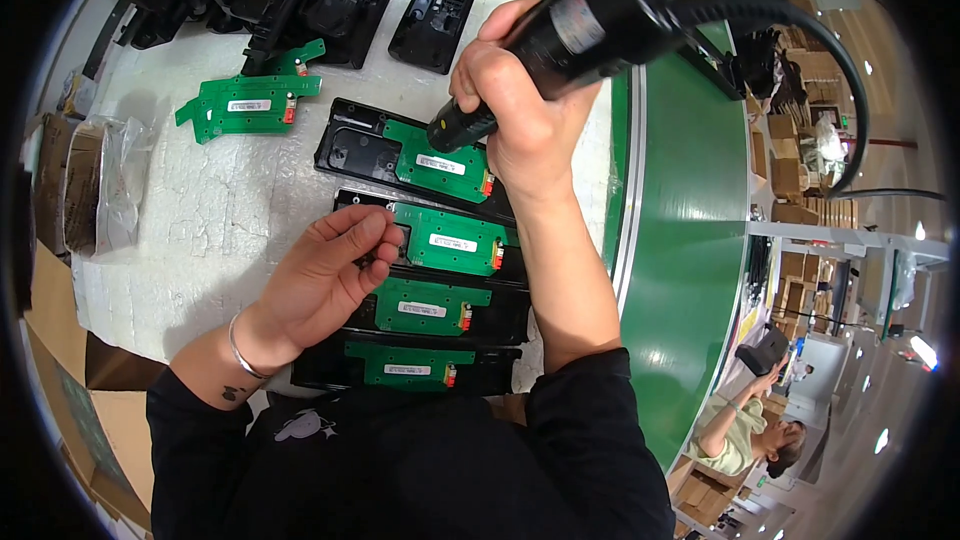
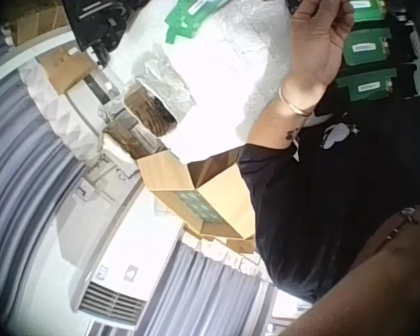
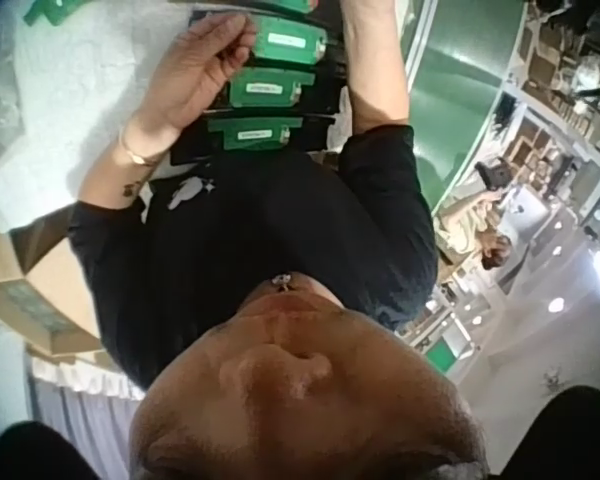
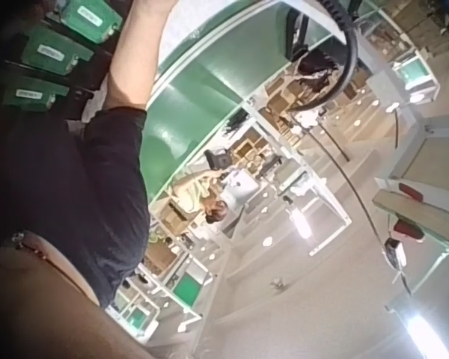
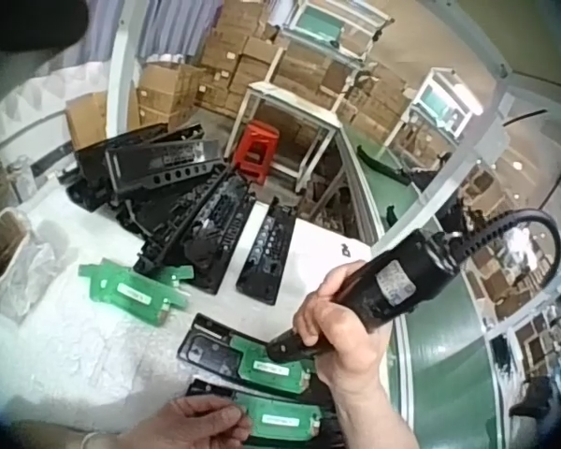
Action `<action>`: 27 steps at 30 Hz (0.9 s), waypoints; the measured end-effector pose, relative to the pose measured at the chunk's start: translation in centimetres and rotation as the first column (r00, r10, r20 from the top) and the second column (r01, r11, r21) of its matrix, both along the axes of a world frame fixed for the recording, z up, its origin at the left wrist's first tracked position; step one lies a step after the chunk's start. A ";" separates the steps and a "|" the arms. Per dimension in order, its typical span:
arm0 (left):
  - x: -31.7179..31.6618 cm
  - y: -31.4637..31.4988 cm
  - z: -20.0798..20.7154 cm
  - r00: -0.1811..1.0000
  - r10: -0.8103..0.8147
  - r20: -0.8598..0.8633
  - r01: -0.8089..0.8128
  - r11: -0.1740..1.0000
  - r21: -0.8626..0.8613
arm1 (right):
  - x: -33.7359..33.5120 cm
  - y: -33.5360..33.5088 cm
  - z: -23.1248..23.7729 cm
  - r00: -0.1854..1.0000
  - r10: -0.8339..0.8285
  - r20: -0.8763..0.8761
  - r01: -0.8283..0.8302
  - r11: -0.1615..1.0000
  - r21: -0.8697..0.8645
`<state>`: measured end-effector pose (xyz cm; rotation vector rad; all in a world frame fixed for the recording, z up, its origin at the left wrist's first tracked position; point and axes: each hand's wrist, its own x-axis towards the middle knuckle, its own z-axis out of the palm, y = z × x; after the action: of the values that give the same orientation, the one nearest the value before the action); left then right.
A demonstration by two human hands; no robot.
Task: Assemble electronic circuit boards into black plastic housings and secure them with screws using an electric screwdriver.
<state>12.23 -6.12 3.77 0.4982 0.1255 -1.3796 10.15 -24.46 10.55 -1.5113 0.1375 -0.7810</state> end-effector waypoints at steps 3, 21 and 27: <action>0.1 0.1 -0.2 0.999 0.035 -0.024 -0.035 0.999 -0.002 | -1.8 1.5 1.9 0.969 0.159 0.191 -0.174 0.983 0.062; -0.9 -0.4 1.3 0.984 -0.174 -0.034 0.171 0.983 -0.071 | -2.6 2.6 2.3 0.930 0.161 0.332 -0.192 0.979 0.064; -0.4 -0.5 0.5 0.975 -0.222 0.031 0.224 0.972 -0.078 | -0.2 -1.3 -0.3 0.982 -0.068 0.175 0.043 0.989 0.144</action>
<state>11.85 -6.60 4.27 0.4704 -0.0052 -1.5916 9.98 -25.77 10.29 -1.3033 0.0981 -0.9298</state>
